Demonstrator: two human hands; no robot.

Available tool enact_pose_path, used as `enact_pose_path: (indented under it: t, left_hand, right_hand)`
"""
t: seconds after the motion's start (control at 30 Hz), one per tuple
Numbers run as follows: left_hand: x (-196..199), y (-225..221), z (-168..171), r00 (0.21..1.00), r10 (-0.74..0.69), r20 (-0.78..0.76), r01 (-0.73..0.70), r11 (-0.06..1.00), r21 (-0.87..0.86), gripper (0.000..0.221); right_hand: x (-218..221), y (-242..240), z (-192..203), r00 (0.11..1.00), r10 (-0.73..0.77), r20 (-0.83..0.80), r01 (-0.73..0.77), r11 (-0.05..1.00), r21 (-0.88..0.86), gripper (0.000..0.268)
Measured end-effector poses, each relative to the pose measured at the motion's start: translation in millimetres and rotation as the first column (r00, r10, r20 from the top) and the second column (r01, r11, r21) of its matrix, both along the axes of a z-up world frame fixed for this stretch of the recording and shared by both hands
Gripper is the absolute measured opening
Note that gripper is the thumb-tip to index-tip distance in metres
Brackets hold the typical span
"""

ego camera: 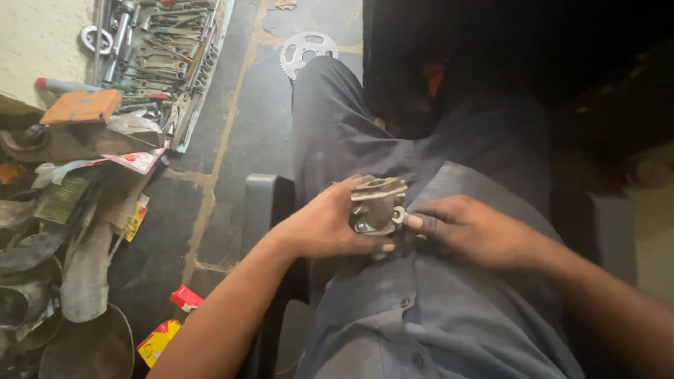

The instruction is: Clean and inspect a motorcycle carburetor component using hands and a small wrench.

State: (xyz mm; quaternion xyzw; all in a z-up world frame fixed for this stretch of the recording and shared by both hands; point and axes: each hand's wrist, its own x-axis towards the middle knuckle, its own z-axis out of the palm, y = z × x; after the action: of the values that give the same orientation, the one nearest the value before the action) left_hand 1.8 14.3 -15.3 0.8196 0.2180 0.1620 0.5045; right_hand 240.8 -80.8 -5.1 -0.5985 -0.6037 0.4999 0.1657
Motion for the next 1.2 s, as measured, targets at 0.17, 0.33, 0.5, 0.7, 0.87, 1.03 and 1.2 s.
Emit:
enact_pose_path:
  t: [0.17,0.33,0.5,0.7,0.87,1.03,1.2]
  left_hand:
    - [-3.0,4.9,11.0,0.997,-0.073,-0.02,0.065,0.958,-0.278,0.082]
    - [-3.2,3.3,18.6,0.996,-0.093,-0.001,0.091,0.983,-0.158,0.081]
    - [-3.3,6.0,11.9,0.992,-0.127,-0.008,0.127,0.992,0.008,0.08]
    - [-5.0,-0.5,10.0,0.976,-0.066,0.207,0.032,0.986,0.165,0.073]
    - [-2.2,6.2,8.0,0.989,0.09,0.117,-0.1,0.992,0.083,0.073]
    - [-2.2,7.5,8.6,0.991,0.1,0.09,-0.108,0.991,0.08,0.074]
    - [-0.9,10.6,2.2,0.986,0.077,0.147,-0.06,0.991,-0.12,0.073]
  right_hand:
    - [15.3,15.6,-11.0,0.991,-0.065,-0.113,0.022,0.938,-0.347,0.045]
    - [11.2,24.7,-1.6,0.988,-0.077,-0.137,0.025,0.937,-0.349,0.036]
    - [22.8,32.7,7.0,1.0,-0.014,0.0,0.014,0.982,0.189,0.026]
    - [26.8,22.3,5.8,0.991,-0.127,-0.033,0.13,0.988,0.089,0.024]
    - [15.0,19.9,0.7,0.986,-0.156,-0.053,0.163,0.973,0.166,0.028]
    - [14.0,18.3,0.2,0.986,-0.166,0.016,0.162,0.974,0.161,0.032]
    - [10.6,14.1,1.0,0.983,-0.174,-0.063,0.182,0.972,0.151,0.032]
